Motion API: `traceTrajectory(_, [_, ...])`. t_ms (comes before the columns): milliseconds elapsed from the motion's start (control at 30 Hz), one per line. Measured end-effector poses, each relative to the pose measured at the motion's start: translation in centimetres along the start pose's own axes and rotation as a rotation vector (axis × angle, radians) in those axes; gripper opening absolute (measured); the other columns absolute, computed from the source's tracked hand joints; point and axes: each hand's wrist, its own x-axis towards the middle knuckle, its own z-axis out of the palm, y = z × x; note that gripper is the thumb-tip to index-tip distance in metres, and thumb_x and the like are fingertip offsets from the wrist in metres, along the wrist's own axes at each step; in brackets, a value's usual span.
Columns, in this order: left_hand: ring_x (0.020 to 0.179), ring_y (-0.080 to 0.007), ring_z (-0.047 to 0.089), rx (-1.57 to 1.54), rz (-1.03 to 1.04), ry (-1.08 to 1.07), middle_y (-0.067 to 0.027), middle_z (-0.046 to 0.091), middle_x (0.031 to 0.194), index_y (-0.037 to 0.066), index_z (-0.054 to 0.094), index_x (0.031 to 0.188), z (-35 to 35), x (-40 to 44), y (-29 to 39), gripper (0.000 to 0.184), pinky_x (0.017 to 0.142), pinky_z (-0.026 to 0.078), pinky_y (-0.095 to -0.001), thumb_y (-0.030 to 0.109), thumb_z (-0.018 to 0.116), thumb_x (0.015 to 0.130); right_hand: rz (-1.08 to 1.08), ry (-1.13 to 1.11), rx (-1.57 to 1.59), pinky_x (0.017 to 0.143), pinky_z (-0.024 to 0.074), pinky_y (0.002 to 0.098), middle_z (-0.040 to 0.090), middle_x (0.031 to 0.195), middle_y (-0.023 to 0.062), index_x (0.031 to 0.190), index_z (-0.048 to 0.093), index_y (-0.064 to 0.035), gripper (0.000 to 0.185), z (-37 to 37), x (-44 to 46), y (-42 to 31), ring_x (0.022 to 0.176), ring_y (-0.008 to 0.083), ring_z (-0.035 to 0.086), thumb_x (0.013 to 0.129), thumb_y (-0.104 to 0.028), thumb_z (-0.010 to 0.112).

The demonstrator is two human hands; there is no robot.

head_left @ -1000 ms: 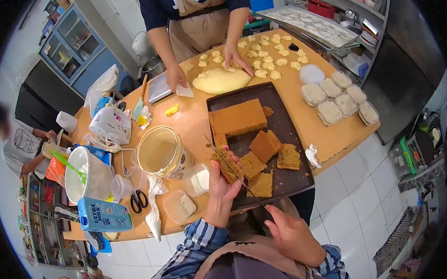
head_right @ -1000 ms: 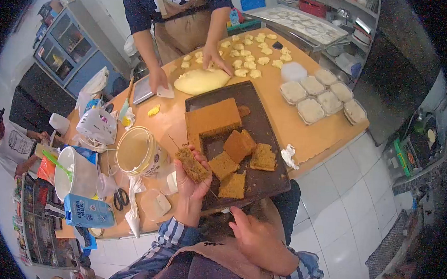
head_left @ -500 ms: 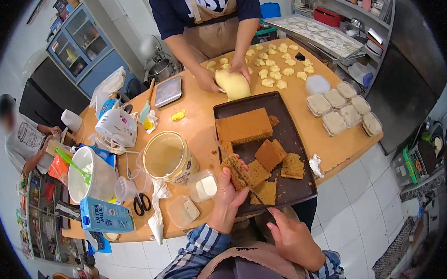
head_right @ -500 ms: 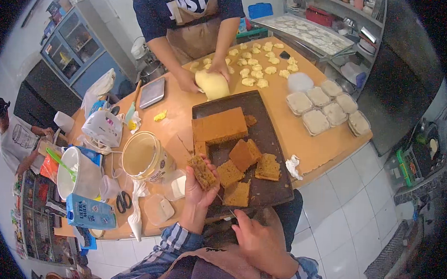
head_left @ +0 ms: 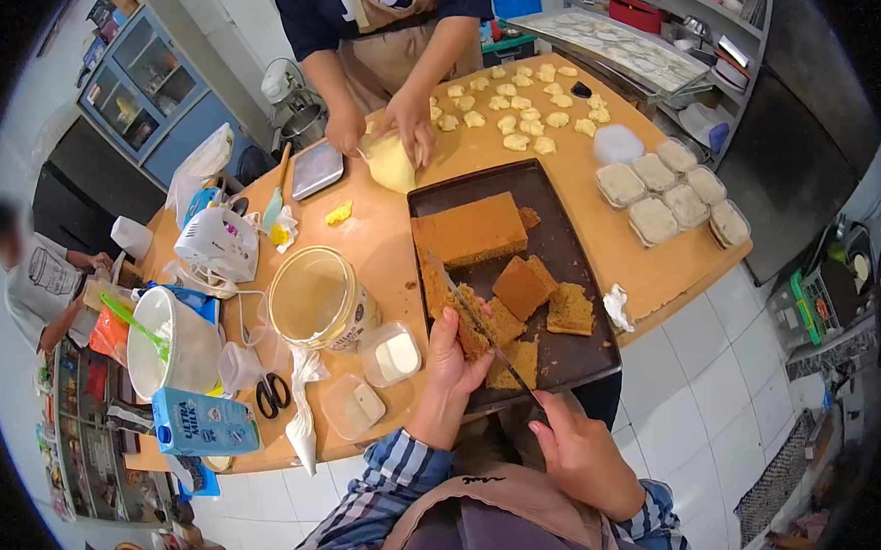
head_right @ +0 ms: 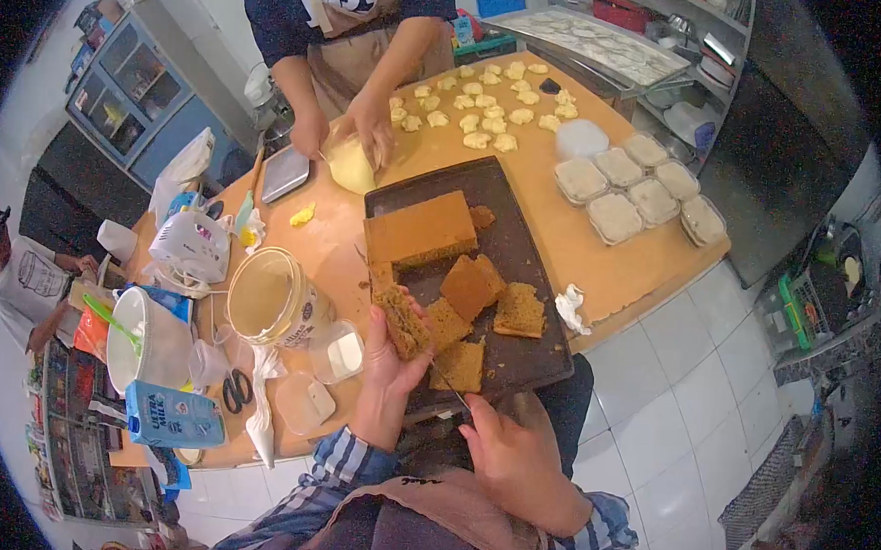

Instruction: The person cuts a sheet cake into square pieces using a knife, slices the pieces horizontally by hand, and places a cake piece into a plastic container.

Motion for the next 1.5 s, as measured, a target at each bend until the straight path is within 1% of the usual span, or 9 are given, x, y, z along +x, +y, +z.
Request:
traceTrajectory(367, [0.096, -0.0154, 0.058, 0.013, -0.011, 0.056, -0.004, 0.06, 0.103, 0.006, 0.052, 0.116, 0.4, -0.5, 0.0, 0.049, 0.085, 0.051, -0.0304, 0.042, 0.063, 0.085, 0.081, -0.031, 0.088, 0.062, 0.048, 0.0471, 0.061, 0.088, 0.0263, 0.12, 0.048, 0.0006, 0.035, 0.2, 0.4, -0.2, 0.073, 0.0446, 0.059, 0.088, -0.012, 0.056])
traceTrajectory(467, [0.096, -0.0155, 0.059, 0.027, -0.008, 0.037, -0.0041, 0.06, 0.102, 0.006, 0.053, 0.115, 0.3, -0.5, 0.0, 0.048, 0.085, 0.051, -0.0307, 0.043, 0.062, 0.086, 0.131, -0.074, 0.08, 0.066, 0.0477, 0.0464, 0.063, 0.084, 0.0247, 0.117, 0.046, -0.0015, 0.03, 0.1, 0.2, -0.6, 0.078, 0.0415, 0.061, 0.091, -0.016, 0.052])
traceTrajectory(600, [0.095, -0.0158, 0.059, 0.072, -0.035, 0.011, -0.0043, 0.061, 0.101, 0.007, 0.054, 0.113, 0.5, -0.7, -0.2, 0.045, 0.085, 0.051, -0.0307, 0.043, 0.06, 0.087, 0.103, -0.057, 0.052, 0.065, 0.0473, 0.047, 0.063, 0.082, 0.0238, 0.115, 0.047, -0.0018, 0.029, 0.6, 0.4, 0.0, 0.077, 0.0409, 0.061, 0.091, -0.017, 0.051])
traceTrajectory(700, [0.091, -0.0189, 0.063, -0.005, -0.016, 0.076, -0.008, 0.065, 0.097, 0.004, 0.058, 0.106, 1.5, -0.8, 0.1, 0.039, 0.083, 0.051, -0.0336, 0.039, 0.062, 0.087, 0.075, -0.042, 0.041, 0.065, 0.0472, 0.0475, 0.063, 0.08, 0.023, 0.115, 0.046, -0.0014, 0.029, 0.8, 0.4, 0.1, 0.075, 0.0406, 0.061, 0.091, -0.017, 0.051])
traceTrajectory(867, [0.092, -0.0183, 0.062, -0.003, -0.026, 0.03, -0.0081, 0.065, 0.099, 0.004, 0.058, 0.106, 0.9, -0.8, -0.1, 0.041, 0.084, 0.051, -0.0332, 0.041, 0.06, 0.088, 0.11, -0.088, 0.05, 0.064, 0.0471, 0.0491, 0.063, 0.076, 0.0233, 0.117, 0.043, -0.0006, 0.031, 0.7, 0.4, 0.0, 0.072, 0.0416, 0.061, 0.091, -0.016, 0.051])
traceTrajectory(1067, [0.095, -0.0177, 0.061, -0.039, -0.053, 0.032, -0.008, 0.064, 0.102, 0.004, 0.058, 0.107, 1.4, -1.0, 0.2, 0.042, 0.086, 0.05, -0.0333, 0.043, 0.058, 0.089, 0.034, -0.018, 0.078, 0.06, 0.0472, 0.0498, 0.061, 0.071, 0.0252, 0.108, 0.043, 0.0001, 0.024, 0.9, 0.4, -0.1, 0.068, 0.0425, 0.061, 0.091, -0.015, 0.051])
traceTrajectory(1200, [0.096, -0.0175, 0.061, 0.032, -0.058, -0.032, -0.0074, 0.064, 0.101, 0.005, 0.058, 0.107, 1.3, -1.2, -0.4, 0.042, 0.086, 0.049, -0.0318, 0.042, 0.059, 0.089, 0.081, -0.087, 0.045, 0.059, 0.0471, 0.0509, 0.061, 0.072, 0.0257, 0.107, 0.043, 0.0007, 0.024, 1.1, 0.5, 0.4, 0.067, 0.0435, 0.06, 0.092, -0.016, 0.05])
traceTrajectory(1300, [0.094, -0.0183, 0.06, -0.058, -0.079, 0.053, -0.0072, 0.062, 0.101, 0.005, 0.056, 0.108, 1.1, -1.1, -0.5, 0.04, 0.086, 0.051, -0.0322, 0.04, 0.06, 0.088, 0.074, -0.083, 0.017, 0.058, 0.0469, 0.0519, 0.061, 0.071, 0.0258, 0.108, 0.042, 0.0008, 0.024, 1.5, 0.7, 0.7, 0.067, 0.044, 0.06, 0.092, -0.016, 0.049])
traceTrajectory(1500, [0.094, -0.0184, 0.06, -0.023, -0.059, 0.076, -0.0073, 0.062, 0.1, 0.006, 0.058, 0.106, 1.2, -1.2, -0.7, 0.038, 0.085, 0.052, -0.0322, 0.039, 0.06, 0.088, 0.047, -0.059, 0.026, 0.057, 0.0471, 0.0527, 0.06, 0.068, 0.0254, 0.107, 0.043, 0.0011, 0.023, 1.9, 0.3, 1.1, 0.065, 0.0439, 0.06, 0.092, -0.017, 0.049])
